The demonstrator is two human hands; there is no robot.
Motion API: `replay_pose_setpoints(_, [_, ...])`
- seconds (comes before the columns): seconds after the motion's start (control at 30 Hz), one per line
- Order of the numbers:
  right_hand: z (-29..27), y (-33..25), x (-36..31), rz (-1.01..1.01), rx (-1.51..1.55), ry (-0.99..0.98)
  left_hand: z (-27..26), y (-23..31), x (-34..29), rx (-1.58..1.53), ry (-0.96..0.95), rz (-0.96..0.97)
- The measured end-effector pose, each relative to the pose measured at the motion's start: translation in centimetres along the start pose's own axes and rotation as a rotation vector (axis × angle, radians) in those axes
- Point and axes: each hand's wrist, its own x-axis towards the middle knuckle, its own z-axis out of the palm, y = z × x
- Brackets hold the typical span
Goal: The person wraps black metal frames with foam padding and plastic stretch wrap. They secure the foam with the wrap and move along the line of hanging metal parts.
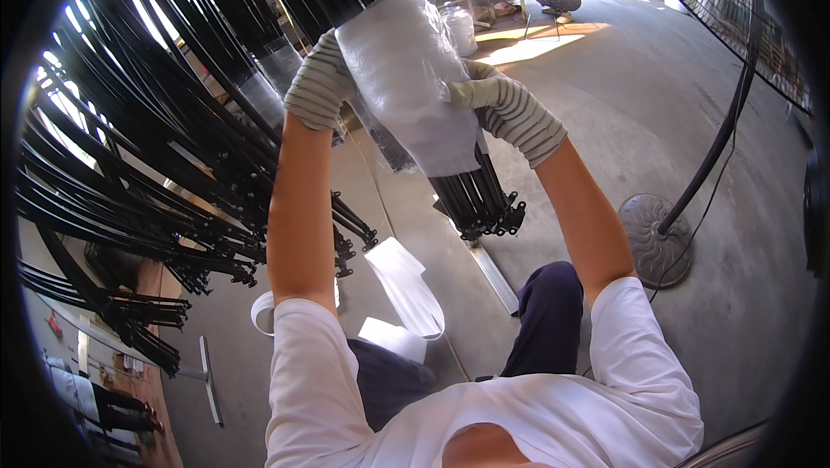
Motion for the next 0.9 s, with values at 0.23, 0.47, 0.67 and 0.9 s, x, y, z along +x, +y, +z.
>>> replay_pose_setpoints(0.23, [-0.4, -1.0, -0.8, -0.027, -0.011, 0.091, 4.3, 2.8, -0.6, -0.32, 0.56, -0.233])
replay_pose_setpoints(0.47, [-0.2, -1.2, -1.1, -0.013, -0.052, 0.116, 8.0, 3.8, -8.3, -0.191, 0.305, 0.268])
replay_pose_setpoints(0.67, [0.3, -0.7, -0.8, -0.073, 0.005, 0.115, 12.6, 8.8, -8.6, 0.534, 0.28, 0.144])
replay_pose_setpoints(0.9, [1.4, 0.6, -0.1, -0.128, 0.046, 0.12, 16.8, 6.5, -3.8, 1.551, 0.442, 0.172])
